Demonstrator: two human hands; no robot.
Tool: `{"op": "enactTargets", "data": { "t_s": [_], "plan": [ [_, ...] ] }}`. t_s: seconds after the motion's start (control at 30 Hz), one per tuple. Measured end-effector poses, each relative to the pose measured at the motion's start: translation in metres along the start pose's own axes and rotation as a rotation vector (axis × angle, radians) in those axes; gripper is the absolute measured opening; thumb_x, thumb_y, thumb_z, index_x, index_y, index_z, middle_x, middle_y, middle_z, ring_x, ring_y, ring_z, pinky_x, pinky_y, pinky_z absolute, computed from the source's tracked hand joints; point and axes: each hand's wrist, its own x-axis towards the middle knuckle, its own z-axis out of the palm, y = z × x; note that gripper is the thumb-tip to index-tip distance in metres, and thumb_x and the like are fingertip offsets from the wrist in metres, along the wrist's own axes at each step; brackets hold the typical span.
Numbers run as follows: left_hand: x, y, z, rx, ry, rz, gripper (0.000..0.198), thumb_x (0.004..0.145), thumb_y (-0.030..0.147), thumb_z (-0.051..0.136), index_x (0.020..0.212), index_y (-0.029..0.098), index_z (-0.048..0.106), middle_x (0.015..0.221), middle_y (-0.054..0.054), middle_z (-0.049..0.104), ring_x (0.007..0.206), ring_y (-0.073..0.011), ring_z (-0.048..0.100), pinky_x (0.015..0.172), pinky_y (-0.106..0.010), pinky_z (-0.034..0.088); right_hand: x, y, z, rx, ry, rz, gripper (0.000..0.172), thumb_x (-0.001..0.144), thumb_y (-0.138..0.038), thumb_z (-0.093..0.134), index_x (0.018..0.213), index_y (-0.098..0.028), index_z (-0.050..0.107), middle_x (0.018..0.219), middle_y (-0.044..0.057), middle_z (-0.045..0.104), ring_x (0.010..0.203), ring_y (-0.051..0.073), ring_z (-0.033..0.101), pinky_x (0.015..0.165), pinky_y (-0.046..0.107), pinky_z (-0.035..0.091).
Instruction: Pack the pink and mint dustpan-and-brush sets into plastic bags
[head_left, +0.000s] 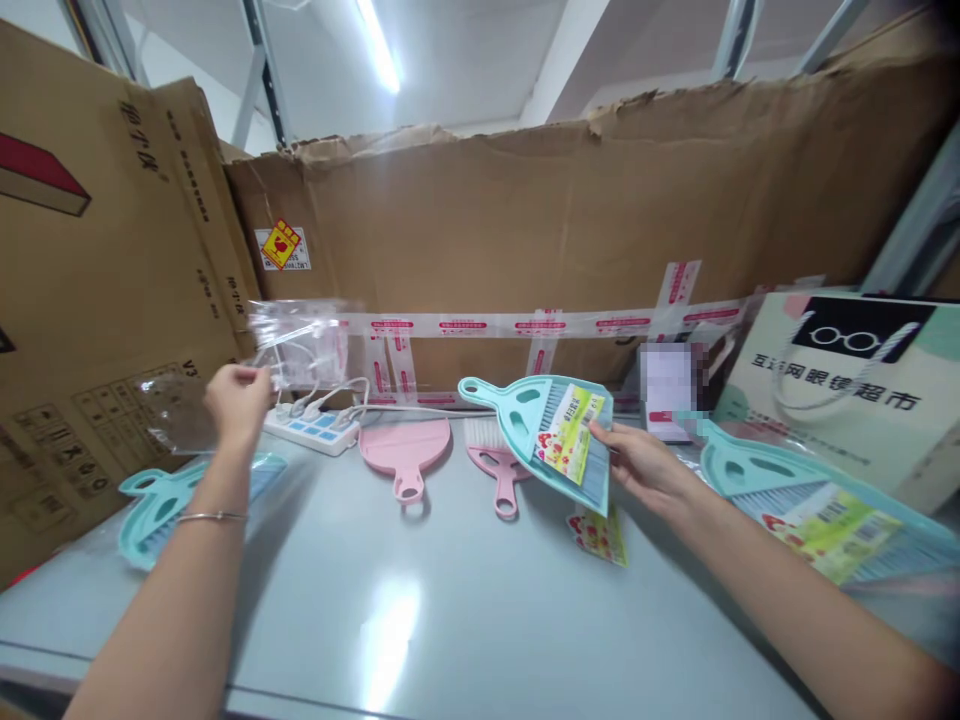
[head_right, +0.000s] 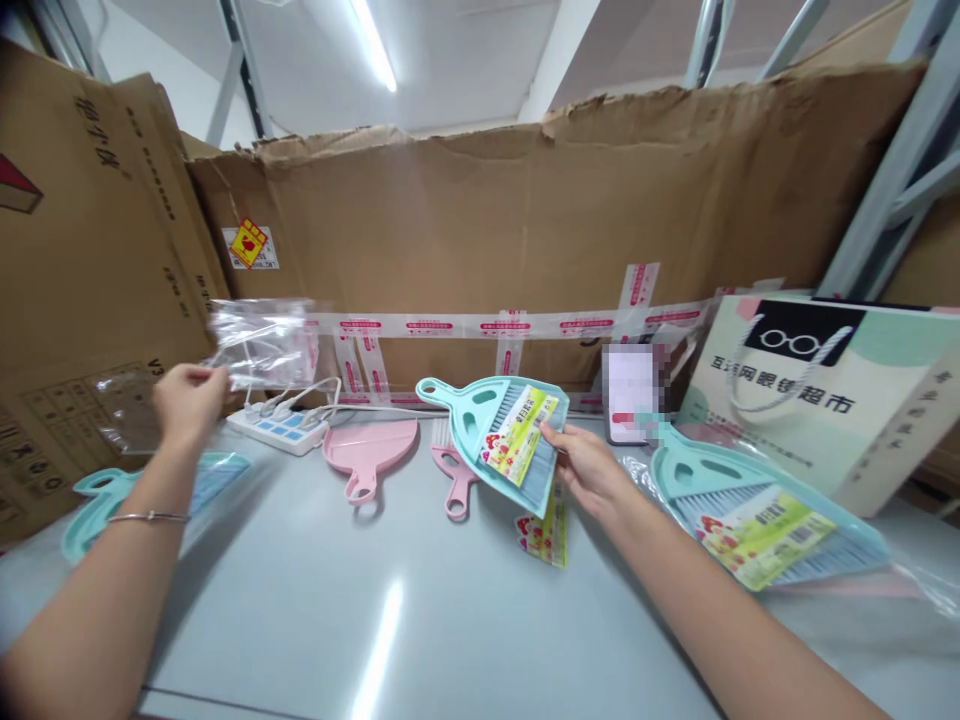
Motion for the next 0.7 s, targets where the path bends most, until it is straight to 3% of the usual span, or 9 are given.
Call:
{"op": "enactTargets", "data": {
  "t_s": [0.1,0.2,0.23,0.3,0.4,0.47,0.53,0.6,0.7],
  "plan": [
    [0.002,-0.013,-0.023,0.17,0.158,-0.188,0.057,0.067,0.023,0.065,0.117,0.006,0.043,0.134,-0.021,0.039,0.122,-0.0514,0.025,0.095,-0.071,0.013,0.013,0.007,-0.008,-0.017,-0.001,-0.016,0.009,0.076,-0.011,0.057,0.08,-0.013,0.065,0.076,0.008,0.07,0.064,0.018,0.065,0.065,0.03,0.055],
    [-0.023,0.017,-0.004,0.269,0.206,0.061,0.089,0.069,0.026,0.066,0.137,0.007,0.012,0.148,-0.021,-0.009,0.132,-0.0433,-0.014,0.097,-0.066,-0.016,0.018,0.015,-0.009,-0.012,-0.047,-0.029,0.008,0.077,-0.011,0.056,0.079,-0.013,0.064,0.076,0.008,0.069,0.063,0.017,0.065,0.066,0.03,0.055],
    [-0.034,0.032,0.01,0.176,0.124,0.138,0.084,0.073,0.026,0.062,0.138,0.009,0.011,0.149,-0.019,-0.012,0.133,-0.0388,-0.015,0.101,-0.063,-0.013,0.018,0.016,-0.008,-0.001,-0.057,-0.025,0.009,0.078,-0.011,0.055,0.078,-0.013,0.064,0.076,0.008,0.069,0.063,0.017,0.065,0.067,0.029,0.055],
    [-0.059,0.062,0.041,-0.194,-0.331,0.098,0.075,0.075,0.028,0.06,0.136,0.012,0.02,0.149,-0.019,0.0,0.136,-0.0348,-0.001,0.108,-0.057,0.004,0.014,0.018,-0.004,0.023,-0.078,0.007,0.01,0.078,-0.01,0.054,0.076,-0.014,0.063,0.074,0.007,0.069,0.063,0.015,0.065,0.067,0.027,0.055],
    [-0.101,0.092,0.079,-0.355,-0.722,0.091,0.056,0.065,0.034,0.07,0.115,0.018,0.051,0.125,-0.015,0.051,0.114,-0.0299,0.05,0.092,-0.045,0.044,0.005,0.019,0.005,0.023,-0.144,0.069,0.01,0.077,-0.009,0.054,0.075,-0.013,0.063,0.073,0.007,0.068,0.062,0.014,0.064,0.065,0.025,0.054],
    [-0.125,0.1,0.091,-0.714,-1.039,-0.057,0.053,0.069,0.032,0.067,0.117,0.022,0.048,0.125,-0.013,0.052,0.108,-0.0253,0.055,0.087,-0.042,0.048,0.0,0.019,0.011,-0.058,-0.206,0.079,0.007,0.075,-0.011,0.056,0.077,-0.012,0.063,0.075,0.009,0.068,0.066,0.016,0.065,0.067,0.027,0.054],
    [-0.14,0.105,0.095,-0.951,-1.124,-0.175,0.048,0.072,0.029,0.066,0.116,0.024,0.047,0.13,-0.011,0.048,0.106,-0.0228,0.057,0.084,-0.041,0.05,-0.003,0.019,0.015,-0.193,-0.182,0.015,0.01,0.071,-0.013,0.059,0.08,-0.013,0.062,0.077,0.01,0.067,0.074,0.02,0.065,0.073,0.034,0.054],
    [-0.146,0.108,0.094,-1.025,-1.075,-0.226,0.043,0.07,0.028,0.068,0.109,0.022,0.05,0.132,-0.011,0.047,0.102,-0.0225,0.058,0.08,-0.039,0.052,-0.005,0.016,0.018,-0.283,-0.043,-0.087,0.02,0.07,-0.017,0.059,0.09,-0.015,0.059,0.088,0.011,0.065,0.09,0.024,0.062,0.082,0.042,0.05],
    [-0.146,0.113,0.09,-1.027,-0.959,-0.194,0.039,0.063,0.025,0.074,0.097,0.019,0.054,0.13,-0.011,0.049,0.106,-0.0252,0.056,0.08,-0.037,0.051,-0.012,0.008,0.022,-0.417,0.153,-0.458,0.035,0.073,-0.028,0.058,0.107,-0.023,0.052,0.117,0.009,0.052,0.118,0.023,0.044,0.1,0.047,0.033]
  ]
}}
